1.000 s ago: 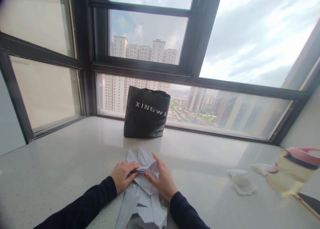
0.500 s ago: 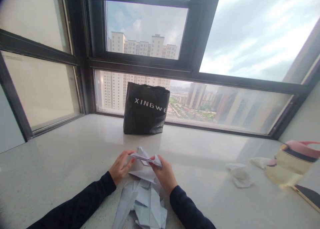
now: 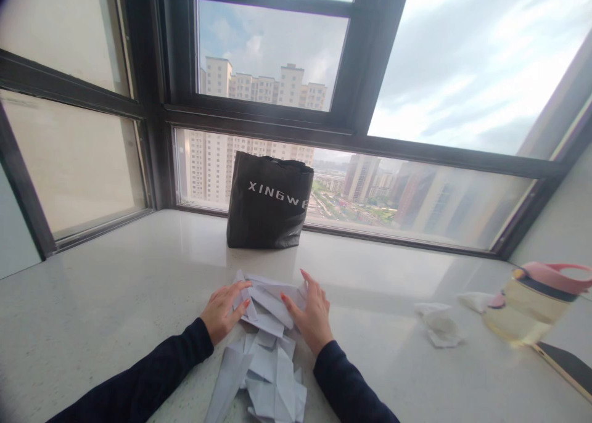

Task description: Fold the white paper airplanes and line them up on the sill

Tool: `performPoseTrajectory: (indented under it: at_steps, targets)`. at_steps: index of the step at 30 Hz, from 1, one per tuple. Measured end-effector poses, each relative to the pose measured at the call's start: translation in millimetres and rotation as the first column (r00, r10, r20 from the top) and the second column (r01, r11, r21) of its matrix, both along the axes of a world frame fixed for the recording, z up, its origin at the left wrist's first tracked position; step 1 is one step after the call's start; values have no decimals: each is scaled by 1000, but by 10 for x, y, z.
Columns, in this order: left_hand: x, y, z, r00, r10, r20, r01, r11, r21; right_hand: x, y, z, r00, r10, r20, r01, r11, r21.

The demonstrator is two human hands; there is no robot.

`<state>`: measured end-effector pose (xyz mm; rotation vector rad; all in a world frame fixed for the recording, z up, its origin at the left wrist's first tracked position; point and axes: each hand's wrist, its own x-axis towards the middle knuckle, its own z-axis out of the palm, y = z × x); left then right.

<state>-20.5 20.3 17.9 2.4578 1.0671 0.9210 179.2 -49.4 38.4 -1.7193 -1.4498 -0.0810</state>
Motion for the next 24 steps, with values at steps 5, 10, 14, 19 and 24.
performPoseTrajectory:
  at_steps: [5,10,14,19,24]
  targets:
    - [11,25,0,998,57,1,-57,997,-44,-74,-267,277,849,517,109,-475,837,-273]
    - [29,66,-47,999,31,12,-30,996,-86,-218,-454,369,668,741,64,-543,544,-640]
    - [25,64,-64,994,-110,23,111,991,-80,-284,-386,259,798,603,30,-490,676,-550]
    - [-12,25,23,952,-235,197,245,969,-33,-235,-277,164,893,437,-109,-450,870,-203]
    - [-20,-15,71,942,-206,264,210,978,11,-190,-267,179,886,369,-281,-362,929,81]
